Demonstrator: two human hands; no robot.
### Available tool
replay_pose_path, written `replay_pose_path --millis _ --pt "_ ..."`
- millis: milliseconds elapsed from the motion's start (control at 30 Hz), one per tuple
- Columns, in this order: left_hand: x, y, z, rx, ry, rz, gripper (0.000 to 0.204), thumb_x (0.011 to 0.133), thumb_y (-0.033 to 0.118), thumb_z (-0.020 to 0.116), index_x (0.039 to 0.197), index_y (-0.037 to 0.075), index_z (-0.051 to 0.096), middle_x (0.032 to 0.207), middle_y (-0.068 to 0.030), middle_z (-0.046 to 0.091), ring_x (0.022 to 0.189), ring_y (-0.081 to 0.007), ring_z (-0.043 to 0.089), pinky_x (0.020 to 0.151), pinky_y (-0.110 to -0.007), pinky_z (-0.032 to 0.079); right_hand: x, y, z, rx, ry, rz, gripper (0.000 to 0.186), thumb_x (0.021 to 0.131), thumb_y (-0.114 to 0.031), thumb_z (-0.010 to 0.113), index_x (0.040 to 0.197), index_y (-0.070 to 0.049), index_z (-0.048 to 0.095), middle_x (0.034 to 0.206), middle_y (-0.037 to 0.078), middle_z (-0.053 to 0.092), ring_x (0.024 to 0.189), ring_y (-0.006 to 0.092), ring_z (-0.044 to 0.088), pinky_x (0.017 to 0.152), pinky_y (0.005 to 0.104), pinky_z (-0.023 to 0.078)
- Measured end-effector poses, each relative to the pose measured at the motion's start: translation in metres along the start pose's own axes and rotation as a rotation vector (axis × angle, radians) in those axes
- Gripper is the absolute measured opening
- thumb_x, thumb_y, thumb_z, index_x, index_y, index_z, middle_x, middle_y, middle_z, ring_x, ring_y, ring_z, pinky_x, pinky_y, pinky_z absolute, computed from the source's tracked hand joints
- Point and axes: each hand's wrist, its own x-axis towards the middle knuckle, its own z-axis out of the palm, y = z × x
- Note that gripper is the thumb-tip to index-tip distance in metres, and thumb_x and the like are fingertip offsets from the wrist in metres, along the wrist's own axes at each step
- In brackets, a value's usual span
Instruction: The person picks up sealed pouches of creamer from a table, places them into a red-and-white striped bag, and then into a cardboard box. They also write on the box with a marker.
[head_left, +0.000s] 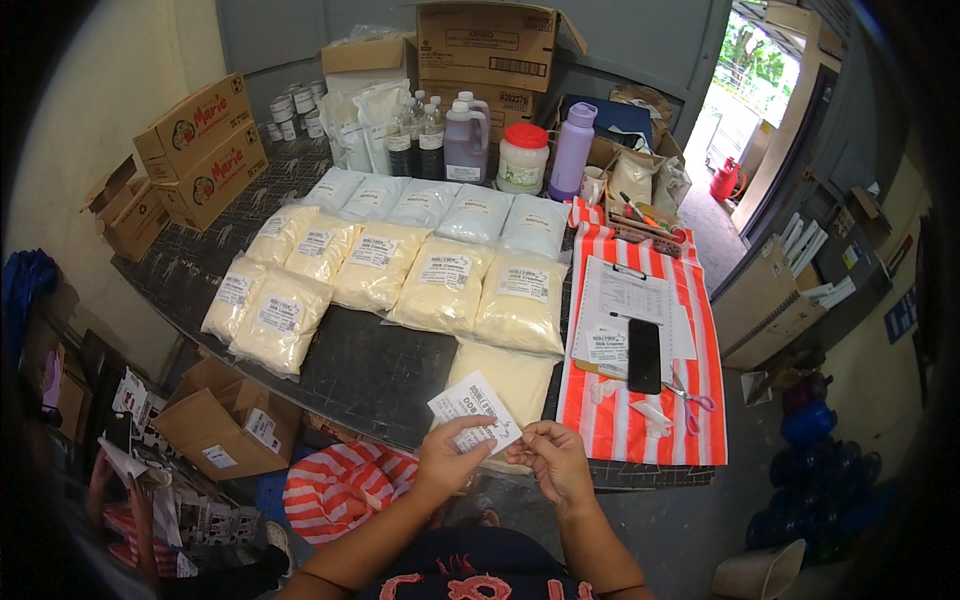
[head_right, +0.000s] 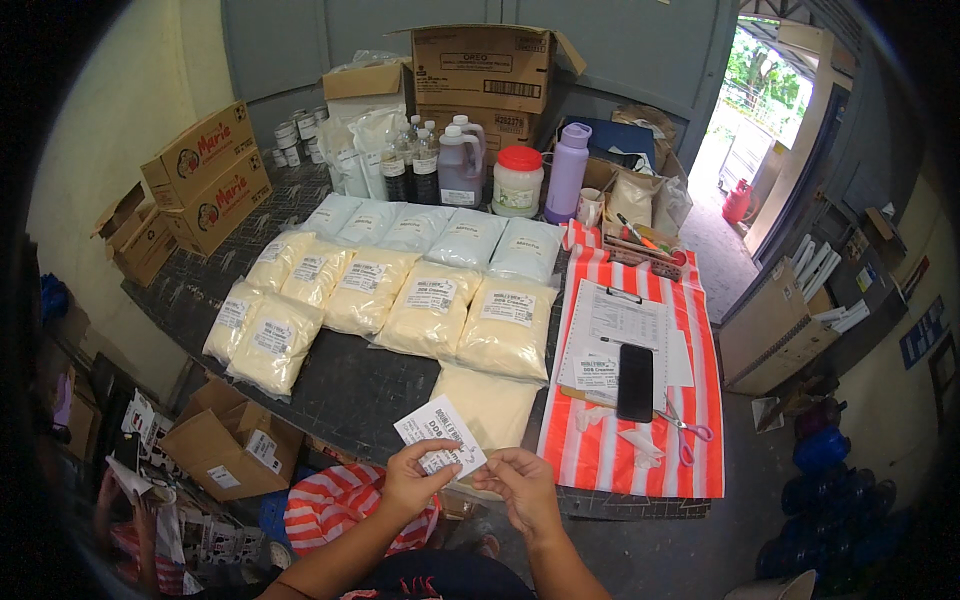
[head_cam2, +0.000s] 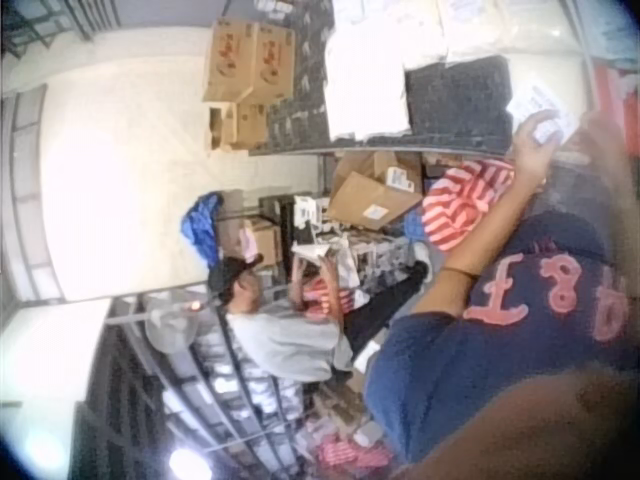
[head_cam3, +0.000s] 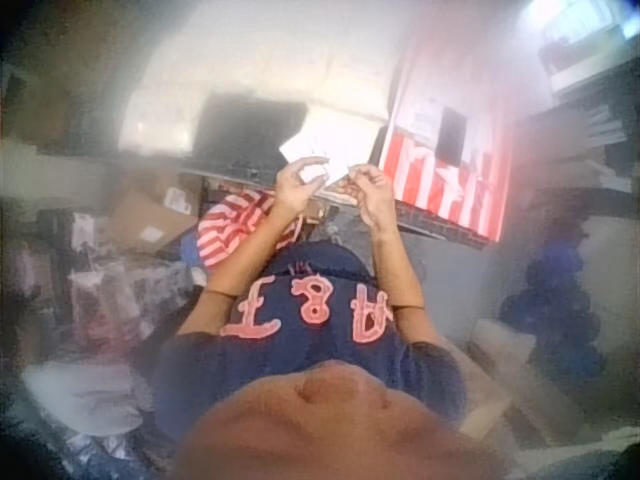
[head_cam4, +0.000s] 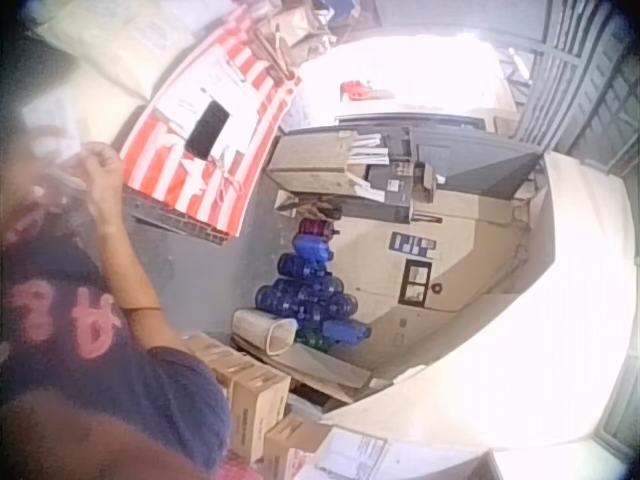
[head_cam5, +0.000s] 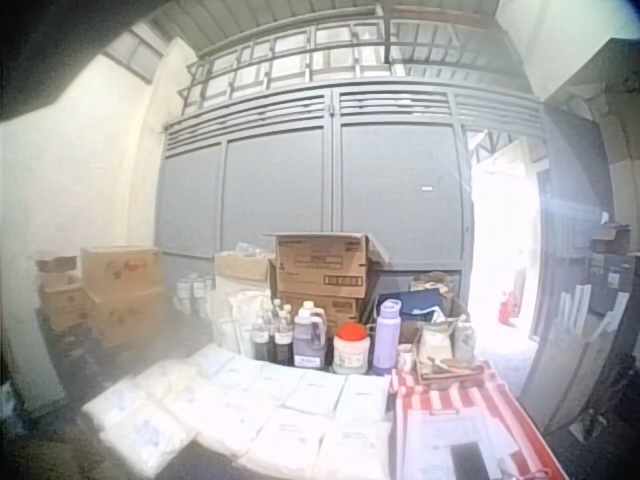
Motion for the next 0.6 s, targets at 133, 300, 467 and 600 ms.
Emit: replay_pose_path --millis 133,300,467,600 --pt "0.0012 -0.0038 -0.0001 -0.013 0.002 -0.011 0.031 0.085 -0.008 0.073 0.115 -0.002 0.070 0.115 -0.0124 0.070 0.104 -0.0163 0.067 0.091 -0.028 0.054 0.0009 0.0013 -0.0011 0.017 -0.024 0.010 0.012 0.098 -0.004 0.062 0.104 0.006 0.066 0.093 0.017 0.072 0.082 0.0230 0.072 0.077 0.0341 0.060" --pt "0.0017 -0.0067 0.0015 -0.060 0.011 -0.021 0.033 0.084 -0.009 0.073 0.116 -0.002 0.070 0.115 -0.0125 0.070 0.104 -0.0164 0.067 0.090 -0.028 0.054 0.0008 0.0017 -0.0014 0.055 -0.045 0.025 0.013 0.099 -0.006 0.062 0.104 0.005 0.066 0.093 0.016 0.072 0.082 0.0231 0.072 0.078 0.0347 0.060" --pt "0.0011 -0.0046 0.0019 -0.085 0.030 -0.072 0.033 0.083 -0.011 0.073 0.116 -0.002 0.071 0.115 -0.0126 0.070 0.102 -0.0165 0.067 0.090 -0.028 0.055 -0.0008 0.0008 -0.0003 0.065 -0.009 0.031 0.013 0.098 -0.006 0.063 0.104 0.006 0.067 0.092 0.016 0.072 0.081 0.0230 0.071 0.078 0.0346 0.060" --pt "0.0010 -0.0031 0.0024 -0.103 0.026 -0.063 0.033 0.083 -0.011 0.073 0.116 -0.002 0.071 0.115 -0.0124 0.070 0.101 -0.0166 0.068 0.090 -0.028 0.055 -0.0012 -0.0002 -0.0005 0.054 -0.013 0.026 0.013 0.098 -0.005 0.063 0.103 0.006 0.067 0.092 0.016 0.071 0.081 0.0227 0.071 0.077 0.0346 0.060"
